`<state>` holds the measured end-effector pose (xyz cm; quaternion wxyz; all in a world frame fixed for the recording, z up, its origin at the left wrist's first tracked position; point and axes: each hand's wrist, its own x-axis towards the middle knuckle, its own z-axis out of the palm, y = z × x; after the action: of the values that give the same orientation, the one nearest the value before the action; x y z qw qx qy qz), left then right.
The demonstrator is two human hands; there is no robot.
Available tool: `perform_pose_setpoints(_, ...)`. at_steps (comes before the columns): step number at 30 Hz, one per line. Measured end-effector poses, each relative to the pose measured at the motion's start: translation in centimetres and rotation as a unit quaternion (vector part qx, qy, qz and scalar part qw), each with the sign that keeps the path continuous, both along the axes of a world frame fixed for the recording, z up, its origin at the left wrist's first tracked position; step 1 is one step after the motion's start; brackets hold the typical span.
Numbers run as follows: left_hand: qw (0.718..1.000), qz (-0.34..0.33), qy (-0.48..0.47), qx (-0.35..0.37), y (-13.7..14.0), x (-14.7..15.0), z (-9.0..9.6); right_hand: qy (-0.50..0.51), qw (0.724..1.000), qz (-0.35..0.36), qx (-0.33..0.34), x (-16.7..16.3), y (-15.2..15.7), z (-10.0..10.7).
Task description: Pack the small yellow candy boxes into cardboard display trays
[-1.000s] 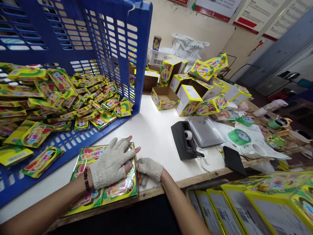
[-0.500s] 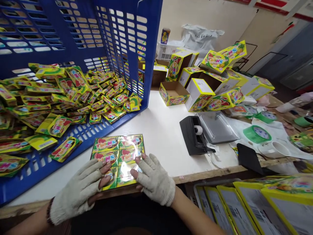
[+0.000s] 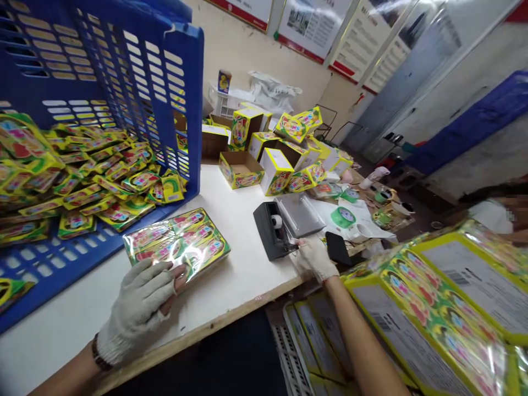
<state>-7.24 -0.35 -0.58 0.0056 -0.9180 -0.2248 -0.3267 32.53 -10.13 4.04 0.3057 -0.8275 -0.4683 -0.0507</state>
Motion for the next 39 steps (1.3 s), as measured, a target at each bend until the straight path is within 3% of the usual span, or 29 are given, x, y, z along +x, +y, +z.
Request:
perform_pose_setpoints(3,1.000,0.012,-0.015,0.013,-0.1,0.1,0.3,0.027,0.998,0.009,-0.057,1.6,0.1,-0.2)
perform_pose_setpoints(5,1.000,0.011,-0.013,0.014,-0.2,0.3,0.6,0.008,1.000,0.011,-0.021,0.8,0.8,0.1)
perform_pose_setpoints(7,1.000,0.007,-0.009,0.019,-0.2,0.4,0.9,-0.017,0.997,0.049,0.054,-1.4,2.3,1.4)
perform_pose_setpoints(10,0.999,0.000,-0.004,0.036,-0.1,0.3,1.2,-0.045,0.967,0.190,0.166,-6.3,6.0,4.5)
perform_pose_setpoints(13,0.999,-0.013,0.010,0.047,0.2,0.1,1.0,-0.088,0.940,0.258,0.204,-11.8,10.8,6.0)
perform_pose_setpoints(15,0.998,-0.019,0.018,0.055,0.4,-0.1,0.8,-0.123,0.942,0.285,0.123,-14.9,13.4,4.7)
perform_pose_setpoints(18,0.998,-0.022,0.019,0.055,0.3,-0.3,0.5,-0.112,0.930,0.346,-0.053,-17.8,15.3,0.5)
perform_pose_setpoints(19,0.998,-0.020,0.018,0.051,0.3,-0.3,0.4,-0.099,0.926,0.356,-0.078,-18.1,15.5,-0.9)
perform_pose_setpoints(20,0.999,-0.018,0.015,0.048,0.2,-0.3,0.4,-0.079,0.925,0.361,-0.082,-17.9,15.5,-2.0)
perform_pose_setpoints(22,0.999,-0.016,0.003,0.049,0.2,-0.3,0.3,-0.016,0.941,0.338,-0.029,-16.4,14.9,-3.0)
perform_pose_setpoints(25,0.998,-0.019,-0.024,0.052,0.2,-0.2,0.1,0.099,0.963,0.232,0.093,-11.4,12.6,-2.3)
perform_pose_setpoints(27,0.997,-0.022,-0.049,0.051,0.2,0.0,0.1,0.113,0.974,0.150,0.128,-7.2,10.1,-1.1)
perform_pose_setpoints(29,0.997,-0.026,-0.067,0.040,0.2,0.2,0.4,0.111,0.987,0.053,0.104,-3.3,7.3,-0.1)
perform_pose_setpoints(31,0.997,-0.026,-0.066,0.017,0.1,0.4,0.8,0.137,0.990,0.003,0.044,-0.3,4.7,0.3)
perform_pose_setpoints(35,0.997,-0.031,-0.065,0.006,0.1,0.6,1.4,0.205,0.978,0.020,-0.027,1.6,1.8,-0.3)
perform_pose_setpoints(39,0.996,-0.048,-0.069,0.016,0.1,-0.1,0.7,0.250,0.967,0.037,-0.034,0.6,1.7,-0.7)
